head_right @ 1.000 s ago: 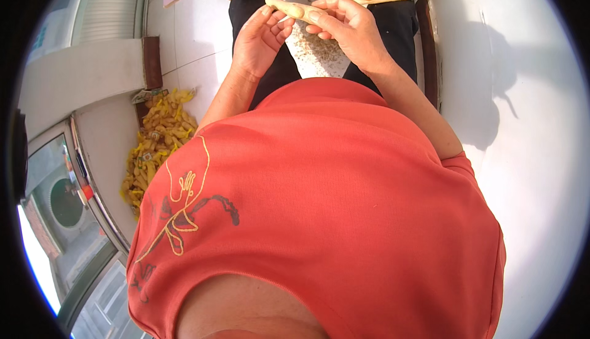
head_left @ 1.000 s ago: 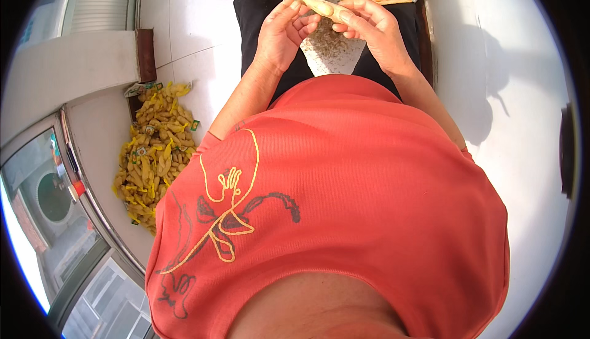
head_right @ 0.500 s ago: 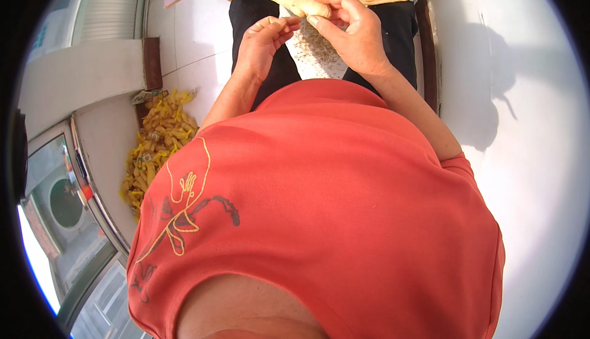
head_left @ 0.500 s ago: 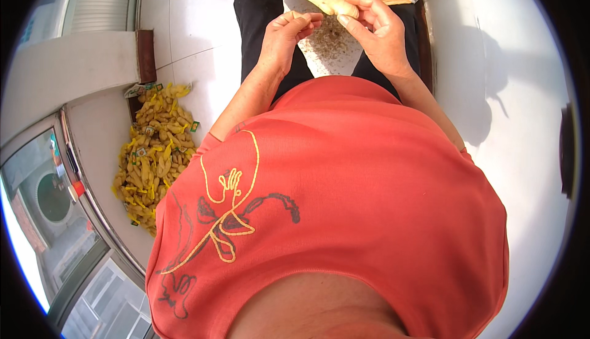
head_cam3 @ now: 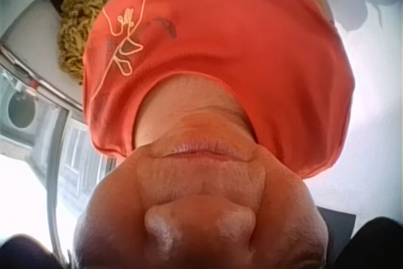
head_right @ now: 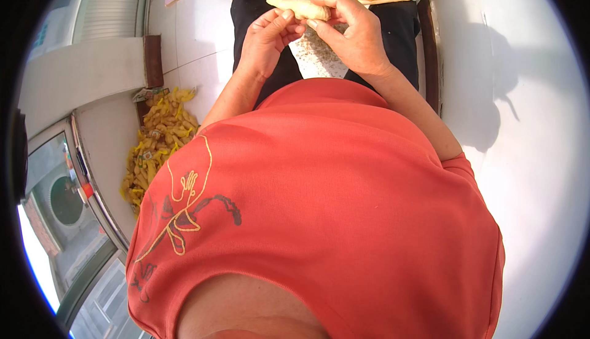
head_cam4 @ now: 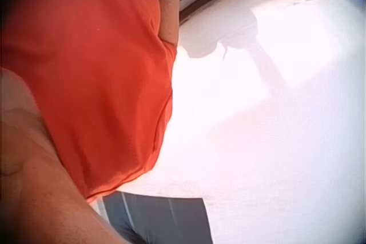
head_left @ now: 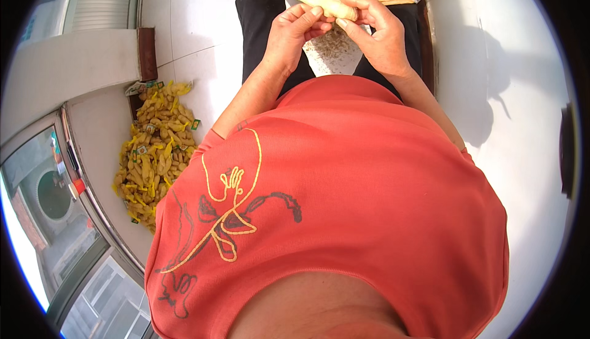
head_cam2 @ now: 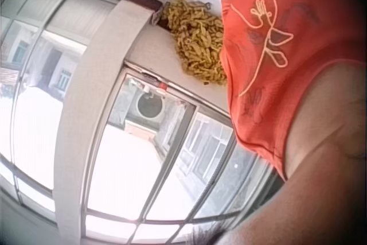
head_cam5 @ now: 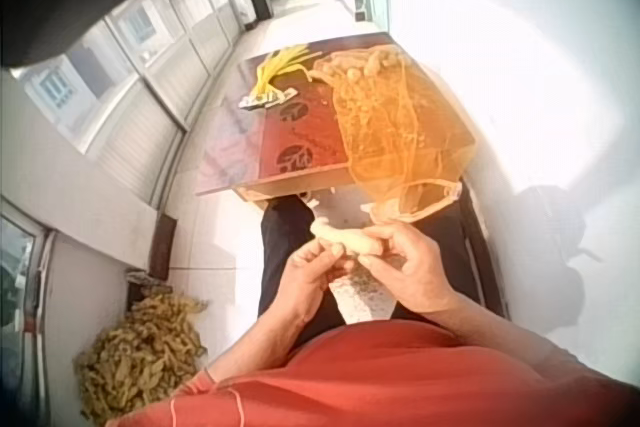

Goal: The person peels ginger by hand, removing the skin and placing the peels on a white surface. They then tie a yellow ribbon around a small packet and place it on a red box before continuing to peel more ginger.

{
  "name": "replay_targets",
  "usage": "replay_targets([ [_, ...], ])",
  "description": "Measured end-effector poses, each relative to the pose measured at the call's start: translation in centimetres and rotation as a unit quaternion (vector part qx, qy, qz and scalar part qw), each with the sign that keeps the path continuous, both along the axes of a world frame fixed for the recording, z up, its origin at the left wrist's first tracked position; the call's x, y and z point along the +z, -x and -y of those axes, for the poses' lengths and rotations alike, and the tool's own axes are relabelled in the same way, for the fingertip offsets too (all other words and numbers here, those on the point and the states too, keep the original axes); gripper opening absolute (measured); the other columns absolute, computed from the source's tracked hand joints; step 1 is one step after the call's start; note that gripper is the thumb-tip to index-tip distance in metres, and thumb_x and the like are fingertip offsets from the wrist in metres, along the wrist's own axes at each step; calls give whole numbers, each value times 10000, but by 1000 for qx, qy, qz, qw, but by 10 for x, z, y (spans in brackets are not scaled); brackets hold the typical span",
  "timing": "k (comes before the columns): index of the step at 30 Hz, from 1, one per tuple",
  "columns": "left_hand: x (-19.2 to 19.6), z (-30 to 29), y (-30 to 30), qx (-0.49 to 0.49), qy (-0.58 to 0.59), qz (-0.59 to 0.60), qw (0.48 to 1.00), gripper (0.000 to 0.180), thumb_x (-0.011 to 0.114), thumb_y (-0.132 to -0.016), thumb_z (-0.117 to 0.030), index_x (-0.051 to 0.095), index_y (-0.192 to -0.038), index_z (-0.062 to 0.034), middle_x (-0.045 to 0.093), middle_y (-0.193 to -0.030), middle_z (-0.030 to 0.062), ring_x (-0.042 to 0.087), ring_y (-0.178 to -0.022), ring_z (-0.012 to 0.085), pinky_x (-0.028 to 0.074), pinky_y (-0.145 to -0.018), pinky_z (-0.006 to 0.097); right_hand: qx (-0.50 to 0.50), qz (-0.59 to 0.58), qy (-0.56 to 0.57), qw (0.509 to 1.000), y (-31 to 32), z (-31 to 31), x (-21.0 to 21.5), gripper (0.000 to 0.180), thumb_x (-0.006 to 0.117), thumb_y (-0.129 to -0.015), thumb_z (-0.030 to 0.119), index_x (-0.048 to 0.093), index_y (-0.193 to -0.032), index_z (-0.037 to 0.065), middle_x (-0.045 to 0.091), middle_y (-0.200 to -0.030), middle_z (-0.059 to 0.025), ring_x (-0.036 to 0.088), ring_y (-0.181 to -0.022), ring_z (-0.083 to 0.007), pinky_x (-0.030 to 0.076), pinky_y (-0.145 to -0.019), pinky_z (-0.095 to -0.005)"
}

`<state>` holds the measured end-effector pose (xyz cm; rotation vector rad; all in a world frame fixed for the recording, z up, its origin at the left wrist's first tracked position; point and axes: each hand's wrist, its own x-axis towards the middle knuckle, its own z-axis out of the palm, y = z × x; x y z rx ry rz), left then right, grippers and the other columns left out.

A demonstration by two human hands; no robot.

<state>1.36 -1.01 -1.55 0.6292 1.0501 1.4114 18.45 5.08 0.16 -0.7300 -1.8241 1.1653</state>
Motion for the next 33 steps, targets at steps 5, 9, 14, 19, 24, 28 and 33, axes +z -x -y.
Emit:
replay_targets([
  [5, -4, 1, 0, 2, -18, -11, 1000, 189, 551, -937, -200, 615, -952, -22, 681, -894, 81, 643, -768, 119, 517, -764, 264, 9, 13, -15, 1000, 0, -2, -2, 300, 663, -809, 9, 586, -1099, 2, 651, -1013, -84, 650, -918, -143, 532, -801, -268],
  [9, -3, 0, 1, 4, -30, -8, 1000, 203, 525, -947, -194, 607, -970, -10, 676, -886, 87, 643, -758, 132, 523, -737, 267, 18, -20, 35, 999, 0, -2, -1, 300, 662, -813, 12, 583, -1101, -6, 658, -1006, -87, 653, -901, -135, 527, -797, -259],
  [14, 0, 0, 8, -21, -8, 99, 995, 241, 538, -941, -243, 574, -1042, -27, 638, -905, 63, 612, -770, 145, 505, -743, 262, 48, -16, 78, 996, -2, -1, 3, 312, 652, -825, 11, 569, -1125, -9, 656, -1015, -91, 651, -907, -136, 518, -810, -257],
  [19, -12, -5, 14, -15, 31, 257, 966, 231, 572, -925, -256, 560, -982, -33, 620, -888, 63, 604, -746, 143, 523, -693, 237, 111, -97, 179, 973, -1, -5, 6, 338, 627, -843, -2, 541, -1170, -23, 634, -1059, -114, 629, -958, -148, 495, -866, -259],
  [24, -17, -5, 14, -4, 86, 362, 928, 264, 588, -918, -252, 545, -982, 0, 620, -901, 95, 607, -742, 156, 547, -670, 228, 114, -100, 200, 968, 0, -6, 3, 346, 631, -845, 2, 533, -1175, -38, 625, -1076, -122, 618, -973, -150, 486, -883, -257],
  [28, -6, -6, 6, 31, 123, 352, 927, 243, 621, -895, -241, 551, -930, -11, 605, -816, 73, 608, -690, 144, 541, -600, 218, 103, -89, 189, 972, 2, -5, 3, 345, 645, -839, 11, 538, -1163, -37, 629, -1063, -117, 622, -960, -148, 494, -864, -253],
  [33, -9, -5, 6, 32, 105, 329, 938, 207, 601, -909, -224, 547, -941, -27, 610, -827, 71, 608, -694, 144, 542, -605, 229, 74, -98, 181, 976, 6, -4, -5, 350, 658, -830, 12, 538, -1155, -37, 630, -1049, -115, 625, -946, -145, 499, -850, -246],
])
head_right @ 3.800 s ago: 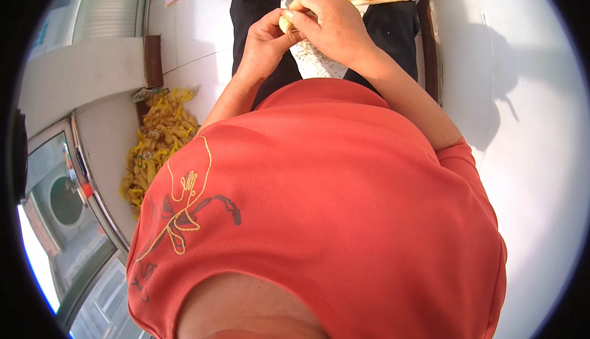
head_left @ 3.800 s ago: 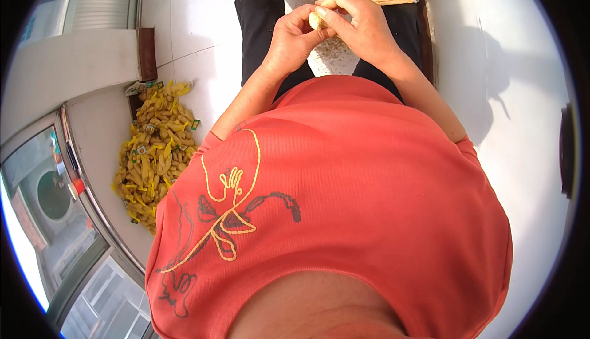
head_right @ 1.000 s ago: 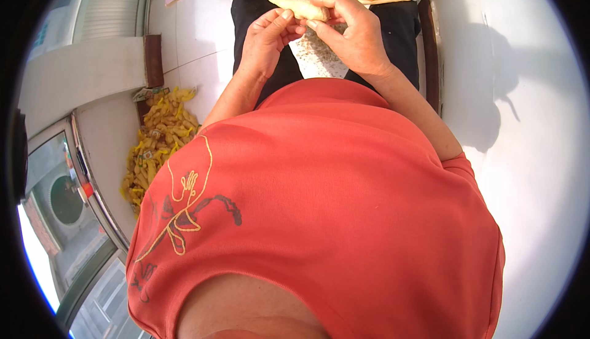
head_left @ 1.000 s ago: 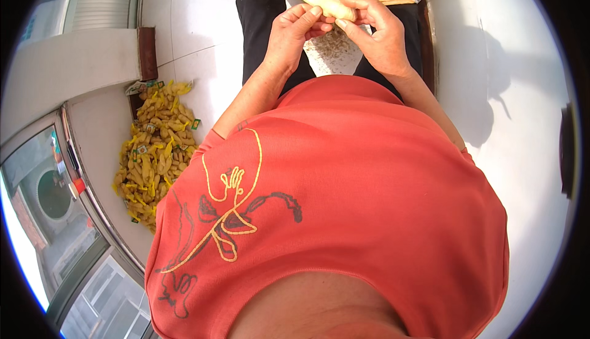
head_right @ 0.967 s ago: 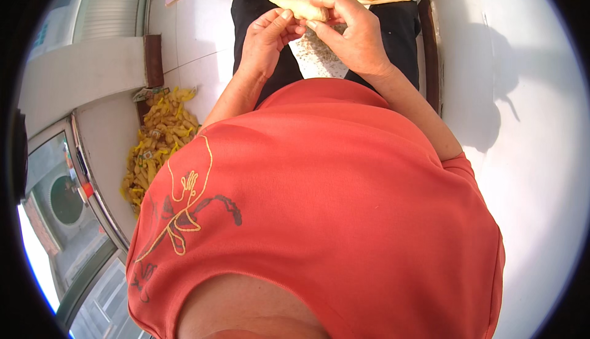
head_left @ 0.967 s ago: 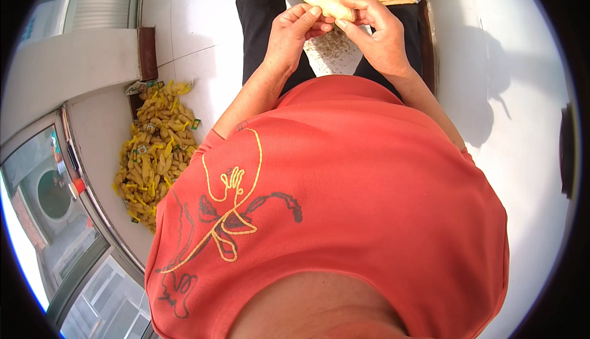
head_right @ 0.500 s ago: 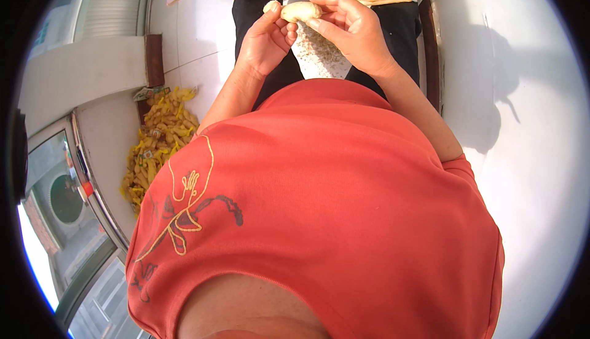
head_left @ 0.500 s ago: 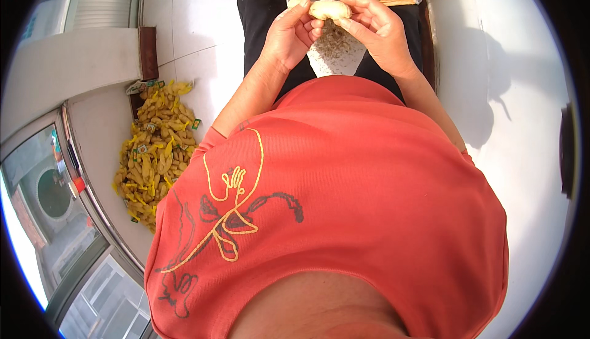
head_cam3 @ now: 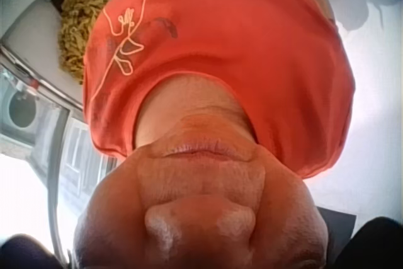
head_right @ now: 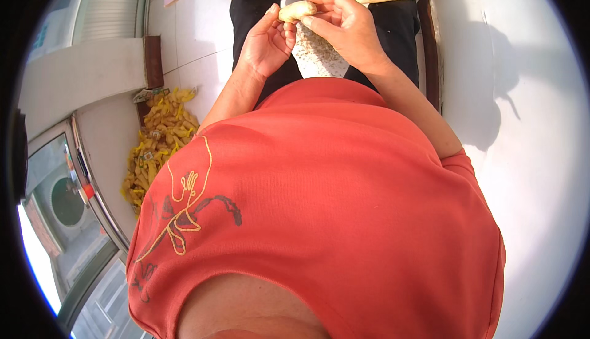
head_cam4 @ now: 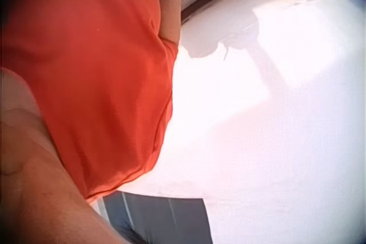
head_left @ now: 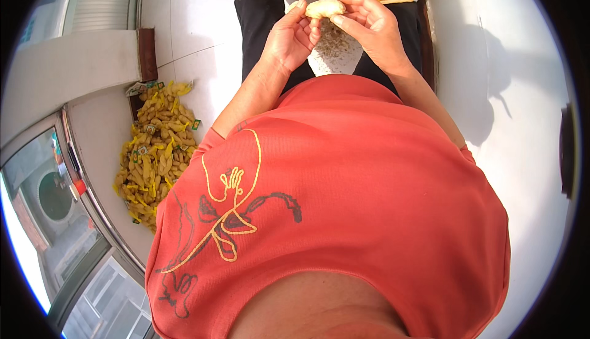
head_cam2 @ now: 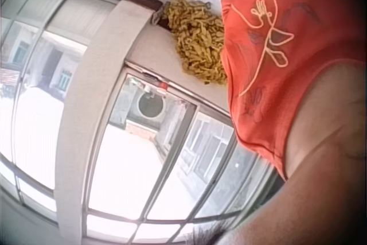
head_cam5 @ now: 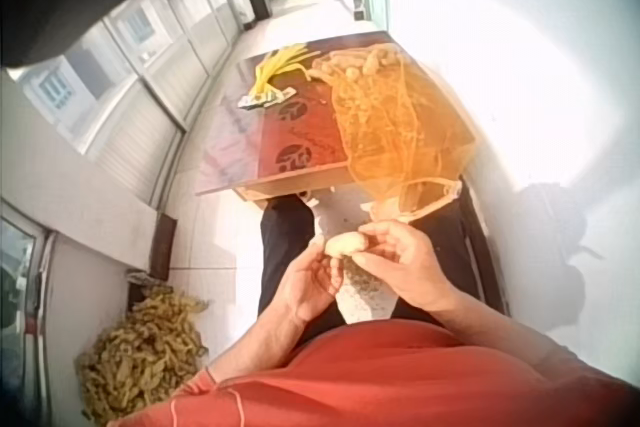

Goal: The person peels ginger by hand, removing the skin and placing the peels on a white surface. They then tie a yellow ribbon around a small packet and place it on a red box before continuing to peel more ginger.

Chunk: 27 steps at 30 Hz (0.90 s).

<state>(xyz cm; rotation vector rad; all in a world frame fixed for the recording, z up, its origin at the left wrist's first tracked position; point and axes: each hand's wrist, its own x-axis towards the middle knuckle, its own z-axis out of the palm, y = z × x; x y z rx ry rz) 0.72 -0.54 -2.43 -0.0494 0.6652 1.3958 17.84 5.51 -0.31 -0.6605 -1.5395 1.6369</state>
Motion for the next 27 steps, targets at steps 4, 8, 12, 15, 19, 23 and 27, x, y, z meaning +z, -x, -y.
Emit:
replay_targets([
  [4, 2, 2, -3, 25, 0, -11, 1000, 175, 585, -919, -205, 544, -941, -36, 613, -835, 67, 610, -696, 145, 544, -607, 235, 5, 5, 0, 1000, -1, 1, 3, 369, 662, -826, 12, 525, -1164, -45, 623, -1060, -122, 629, -941, -149, 501, -851, -248],
  [8, 4, 1, -4, 33, 14, 1, 999, 169, 584, -920, -199, 543, -936, -36, 614, -838, 63, 609, -688, 141, 545, -607, 236, 6, 11, -14, 1000, -2, 1, 3, 372, 633, -827, -19, 515, -1178, -46, 614, -1081, -126, 630, -964, -159, 500, -860, -253],
  [12, 3, 1, -5, 34, 24, -1, 999, 168, 586, -919, -198, 543, -935, -37, 610, -831, 57, 606, -678, 135, 543, -603, 233, 1, 17, -24, 1000, -1, 0, 3, 373, 633, -828, -18, 516, -1181, -43, 612, -1081, -124, 628, -970, -157, 500, -861, -253],
  [15, -3, 2, 0, 27, 18, 20, 999, 158, 589, -916, -195, 546, -936, -45, 607, -827, 52, 606, -684, 135, 541, -604, 233, 18, -6, -14, 1000, -1, 0, 4, 364, 646, -834, 3, 522, -1174, -40, 615, -1074, -121, 627, -961, -149, 501, -855, -251],
  [19, -2, 3, 0, 10, 5, 29, 1000, 138, 593, -912, -188, 551, -948, -62, 605, -848, 47, 606, -696, 134, 537, -609, 235, 6, -8, -21, 1000, -2, 2, 7, 318, 624, -854, 4, 537, -1157, -36, 625, -1054, -114, 631, -943, -143, 502, -847, -247],
  [23, 1, 6, 1, 4, -27, 22, 999, 131, 602, -905, -181, 553, -956, -70, 605, -866, 46, 605, -704, 135, 534, -625, 240, 10, 8, -28, 1000, -5, -2, 0, 268, 583, -876, -6, 549, -1140, -36, 637, -1027, -107, 636, -928, -140, 503, -829, -243],
  [27, 4, 8, 4, 16, -61, 8, 998, 141, 589, -908, -177, 558, -975, -57, 610, -874, 56, 604, -715, 139, 534, -654, 250, 36, -5, -20, 999, -10, -4, 6, 230, 563, -893, 10, 559, -1119, -33, 643, -1014, -105, 640, -909, -139, 504, -797, -239],
])
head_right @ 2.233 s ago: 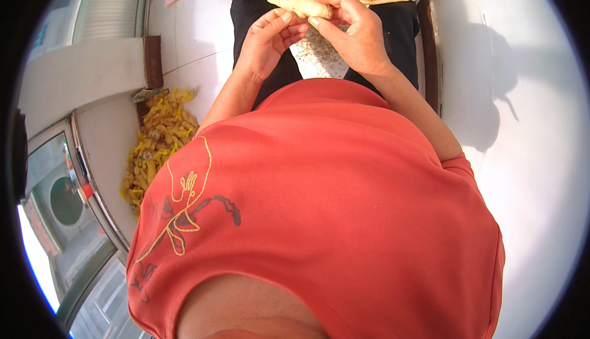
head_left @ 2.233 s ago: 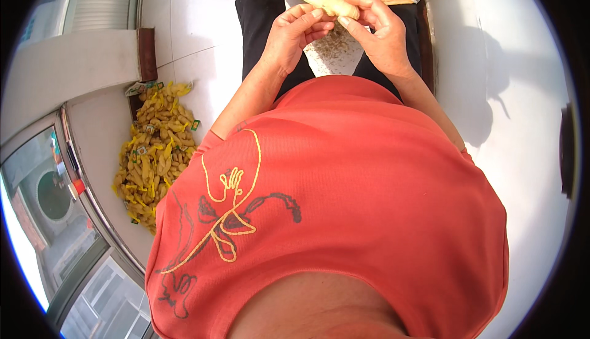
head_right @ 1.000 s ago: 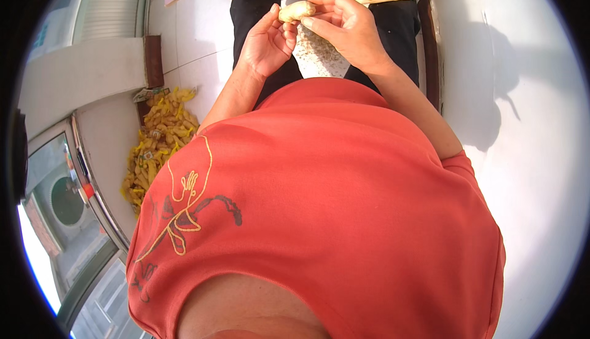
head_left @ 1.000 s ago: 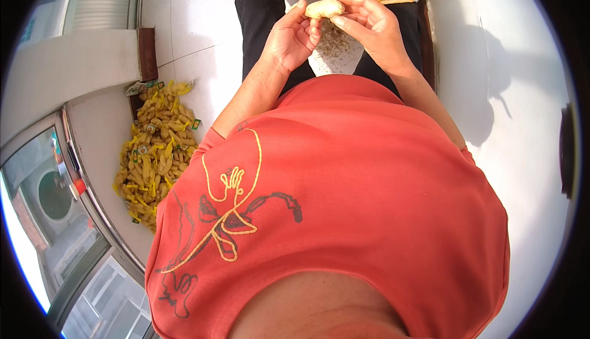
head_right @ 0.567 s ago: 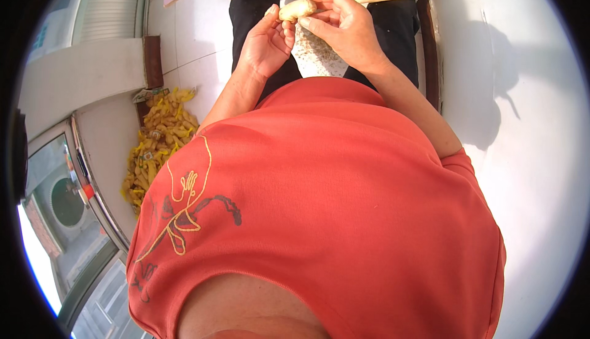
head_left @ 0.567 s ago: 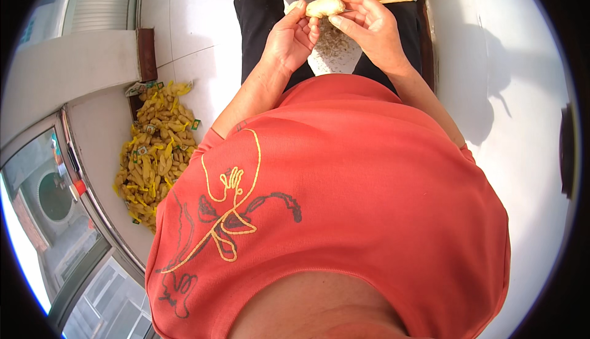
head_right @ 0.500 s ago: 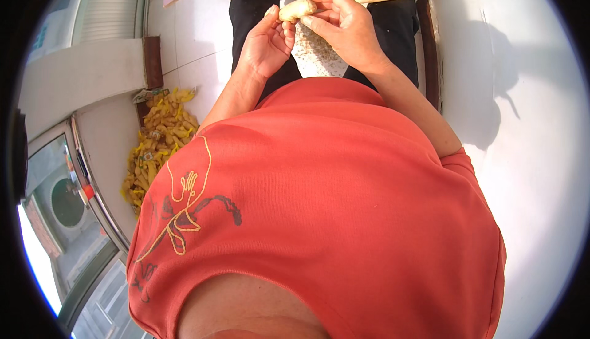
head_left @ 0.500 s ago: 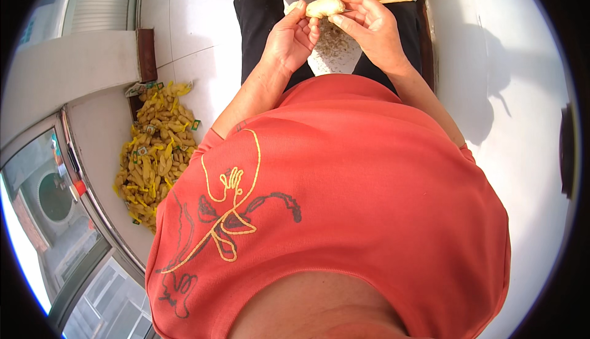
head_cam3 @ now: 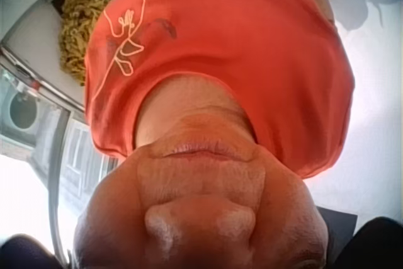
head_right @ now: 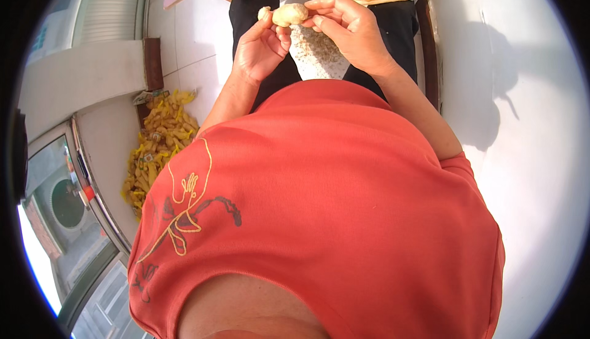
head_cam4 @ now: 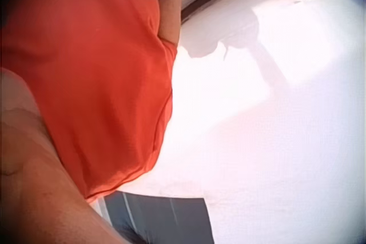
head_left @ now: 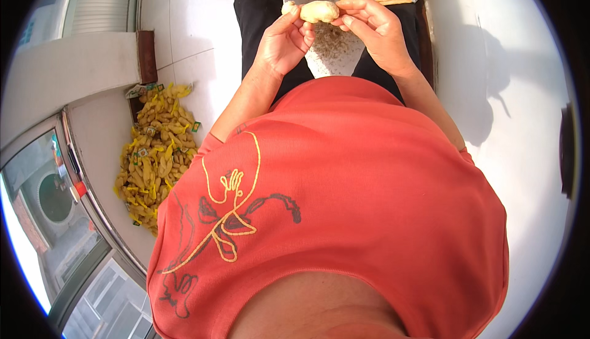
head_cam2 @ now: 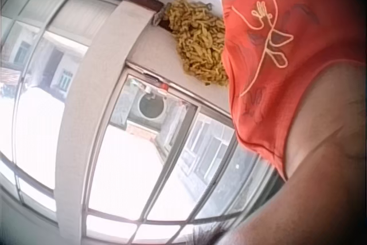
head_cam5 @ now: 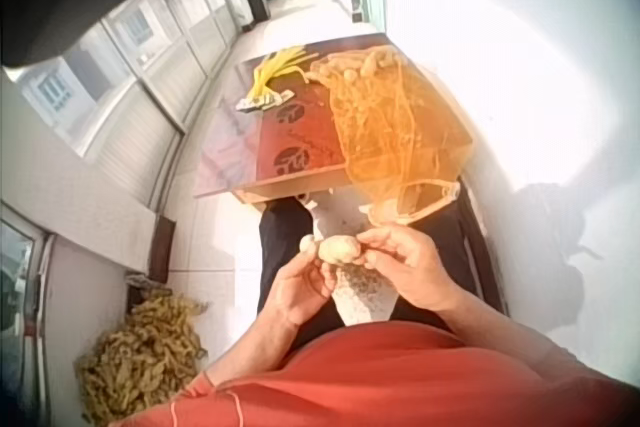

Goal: The person peels ginger by hand, removing the skin and placing the peels on a white surface. They then tie a yellow ribbon around a small packet and place it on a red box before continuing to peel more ginger.

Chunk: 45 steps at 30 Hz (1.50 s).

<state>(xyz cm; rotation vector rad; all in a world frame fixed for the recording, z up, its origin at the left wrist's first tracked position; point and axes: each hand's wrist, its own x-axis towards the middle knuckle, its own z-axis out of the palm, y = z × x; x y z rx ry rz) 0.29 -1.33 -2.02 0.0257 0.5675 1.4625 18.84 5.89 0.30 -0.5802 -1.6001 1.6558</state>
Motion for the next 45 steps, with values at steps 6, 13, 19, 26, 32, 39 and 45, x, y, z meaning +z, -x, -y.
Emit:
replay_targets([
  [6, 1, 0, 4, -17, -41, -52, 998, 192, 549, -911, -143, 565, -1048, -9, 616, -887, 77, 597, -727, 149, 519, -692, 264, 13, 4, 21, 1000, 0, 1, 7, 219, 561, -899, 41, 560, -1103, -39, 643, -1011, -103, 639, -914, -142, 499, -765, -240],
  [13, 10, -1, 5, -13, -113, -150, 982, 199, 571, -892, -107, 577, -1051, 13, 639, -969, 129, 594, -762, 145, 509, -734, 258, 13, 47, 39, 998, -2, -1, 13, 229, 570, -903, 97, 565, -1092, -32, 647, -996, -100, 629, -904, -131, 489, -740, -231],
  [19, 8, -3, 7, -27, -135, -185, 973, 193, 595, -873, -73, 588, -1046, 12, 638, -1080, 171, 607, -822, 142, 512, -772, 256, 1, 71, 67, 995, -3, -3, 8, 246, 538, -942, 200, 598, -1029, -22, 646, -972, -84, 628, -872, -119, 497, -709, -226],
  [26, 8, 0, 8, -33, -125, -242, 962, 210, 599, -868, -99, 589, -1057, -8, 628, -1091, 163, 559, -782, 137, 479, -777, 264, -44, 79, 109, 990, 1, 0, 9, 347, 503, -963, 329, 608, -991, -2, 630, -905, -54, 602, -795, -90, 490, -692, -207],
  [32, 11, -7, 0, -43, -91, -311, 945, 156, 621, -873, -125, 623, -1002, -36, 659, -941, 40, 568, -756, 70, 474, -727, 219, 59, 58, 97, 992, 5, -2, 1, 277, 622, -883, 72, 530, -1109, -60, 598, -1025, -73, 571, -915, -89, 486, -792, -231],
  [39, 7, -2, 0, -49, -59, -345, 935, 164, 633, -877, -171, 632, -965, -33, 643, -849, 13, 550, -695, 55, 450, -666, 195, 78, 116, 90, 986, 6, 3, 0, 310, 594, -892, 84, 521, -1151, -69, 610, -980, -75, 601, -827, -93, 502, -734, -229],
  [45, 3, -5, 3, -47, -40, -348, 935, 128, 628, -878, -142, 629, -947, -34, 640, -821, 9, 548, -655, 54, 447, -624, 189, 77, 128, 92, 984, 11, 4, -5, 295, 599, -898, 128, 542, -1122, -55, 616, -927, -55, 602, -776, -81, 487, -693, -216],
])
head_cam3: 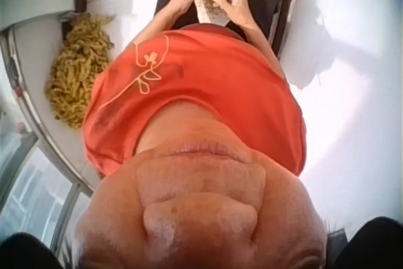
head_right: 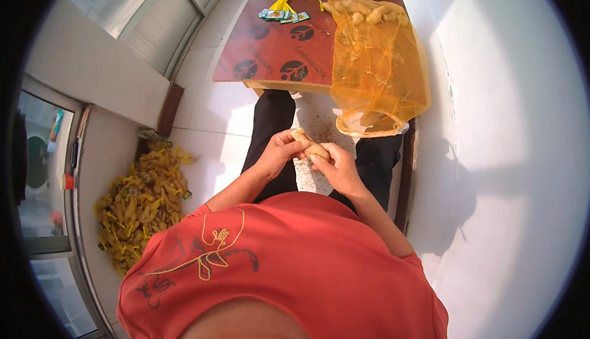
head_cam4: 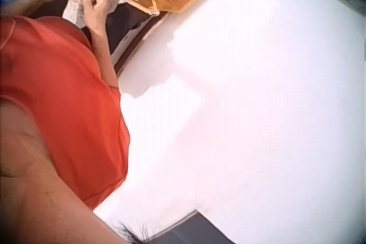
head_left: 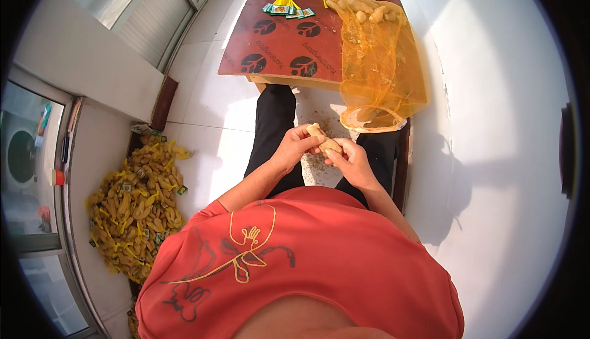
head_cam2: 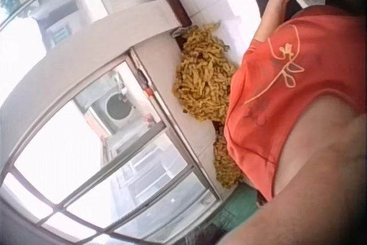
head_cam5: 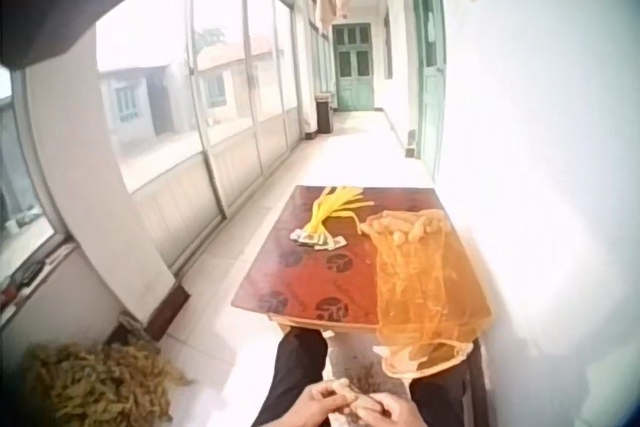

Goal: The person peels ginger by hand, removing the skin and placing the peels on a white surface. They then tie a yellow ribbon around a small packet and place it on a red box before continuing to peel more ginger.

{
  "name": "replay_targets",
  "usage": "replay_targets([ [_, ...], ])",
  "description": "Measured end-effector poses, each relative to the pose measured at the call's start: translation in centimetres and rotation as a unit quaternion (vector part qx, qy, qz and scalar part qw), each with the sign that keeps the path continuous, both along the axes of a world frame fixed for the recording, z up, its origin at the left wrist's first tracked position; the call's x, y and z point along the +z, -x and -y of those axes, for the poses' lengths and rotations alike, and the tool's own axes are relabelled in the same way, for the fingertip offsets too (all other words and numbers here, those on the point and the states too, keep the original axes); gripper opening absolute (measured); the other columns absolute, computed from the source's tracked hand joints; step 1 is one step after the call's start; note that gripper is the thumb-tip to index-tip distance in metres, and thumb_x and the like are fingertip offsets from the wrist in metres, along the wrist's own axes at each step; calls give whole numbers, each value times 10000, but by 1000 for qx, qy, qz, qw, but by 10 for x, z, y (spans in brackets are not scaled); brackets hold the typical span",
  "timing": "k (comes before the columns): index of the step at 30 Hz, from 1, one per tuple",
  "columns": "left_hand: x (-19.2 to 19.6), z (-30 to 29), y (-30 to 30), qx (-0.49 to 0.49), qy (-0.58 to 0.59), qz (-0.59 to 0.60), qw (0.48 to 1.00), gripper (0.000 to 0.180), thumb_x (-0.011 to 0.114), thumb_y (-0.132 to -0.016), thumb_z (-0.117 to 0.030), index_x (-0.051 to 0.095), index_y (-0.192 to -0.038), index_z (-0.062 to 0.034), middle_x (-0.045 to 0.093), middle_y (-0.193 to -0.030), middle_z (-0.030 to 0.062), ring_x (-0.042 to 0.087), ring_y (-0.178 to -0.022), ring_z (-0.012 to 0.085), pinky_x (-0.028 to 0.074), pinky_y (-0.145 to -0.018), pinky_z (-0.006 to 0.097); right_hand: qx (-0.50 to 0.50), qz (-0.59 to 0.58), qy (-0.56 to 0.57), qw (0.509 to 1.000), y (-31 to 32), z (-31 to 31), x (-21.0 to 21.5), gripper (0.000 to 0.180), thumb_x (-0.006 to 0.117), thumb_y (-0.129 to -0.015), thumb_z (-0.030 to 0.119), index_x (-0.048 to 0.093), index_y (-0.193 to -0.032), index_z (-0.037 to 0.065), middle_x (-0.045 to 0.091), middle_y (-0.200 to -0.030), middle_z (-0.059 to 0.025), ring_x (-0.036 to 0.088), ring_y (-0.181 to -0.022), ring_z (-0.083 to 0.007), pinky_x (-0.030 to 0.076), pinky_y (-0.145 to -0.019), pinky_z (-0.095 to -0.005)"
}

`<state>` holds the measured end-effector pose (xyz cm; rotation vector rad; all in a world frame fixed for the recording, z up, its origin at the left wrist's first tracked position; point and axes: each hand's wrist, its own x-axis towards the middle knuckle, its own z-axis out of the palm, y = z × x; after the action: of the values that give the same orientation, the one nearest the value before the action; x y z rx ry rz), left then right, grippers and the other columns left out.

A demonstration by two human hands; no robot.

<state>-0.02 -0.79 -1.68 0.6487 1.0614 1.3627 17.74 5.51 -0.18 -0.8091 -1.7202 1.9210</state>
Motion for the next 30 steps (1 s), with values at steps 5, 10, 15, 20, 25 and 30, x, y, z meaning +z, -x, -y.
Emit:
replay_targets([
  [5, 1, -3, 2, 13, 12, 6, 1000, 114, 629, -881, -161, 628, -913, -52, 637, -785, -3, 543, -626, 41, 427, -590, 178, -1, -2, 11, 1000, 5, -4, 6, 233, 618, -888, 127, 561, -1044, -36, 615, -894, -45, 591, -735, -75, 476, -649, -209],
  [10, 7, -22, 24, -10, -9, -18, 1000, 172, 604, -903, -155, 605, -1019, -28, 635, -876, 30, 577, -669, 70, 484, -637, 200, 13, -6, -81, 997, 17, -38, 7, 186, 673, -849, 128, 584, -930, -14, 603, -794, -5, 516, -652, -29, 435, -582, -200],
  [15, 39, -48, 60, 55, -66, -131, 988, 217, 485, -966, -228, 593, -907, -50, 591, -696, 15, 470, -523, 57, 385, -517, 186, -107, 9, -192, 976, 55, -95, 21, 223, 711, -817, 169, 601, -913, 0, 604, -758, -19, 532, -651, -52, 437, -577, -226],
  [20, 40, -69, 87, 130, -54, -285, 948, 125, 508, -927, -107, 594, -928, -15, 592, -721, 30, 493, -583, 58, 403, -526, 198, -197, 90, -385, 897, 105, -167, 19, 309, 735, -766, 285, 589, -838, 23, 615, -692, -104, 587, -603, -223, 462, -576, -351],
  [25, 36, -105, 131, 190, -68, -557, 806, 220, 622, -826, -61, 628, -1037, 4, 654, -944, 90, 626, -784, 139, 513, -708, 273, -244, 131, -428, 861, 121, -211, 3, 354, 737, -747, 334, 557, -754, 29, 608, -691, -151, 593, -626, -318, 461, -583, -400],
  [30, 37, -156, 185, 189, -26, -669, 718, 269, 669, -779, -137, 650, -1030, -44, 656, -967, 124, 649, -864, 216, 513, -764, 325, -285, 132, -373, 873, 124, -211, 6, 355, 720, -756, 348, 566, -765, 28, 604, -710, -153, 595, -676, -316, 461, -620, -412],
])
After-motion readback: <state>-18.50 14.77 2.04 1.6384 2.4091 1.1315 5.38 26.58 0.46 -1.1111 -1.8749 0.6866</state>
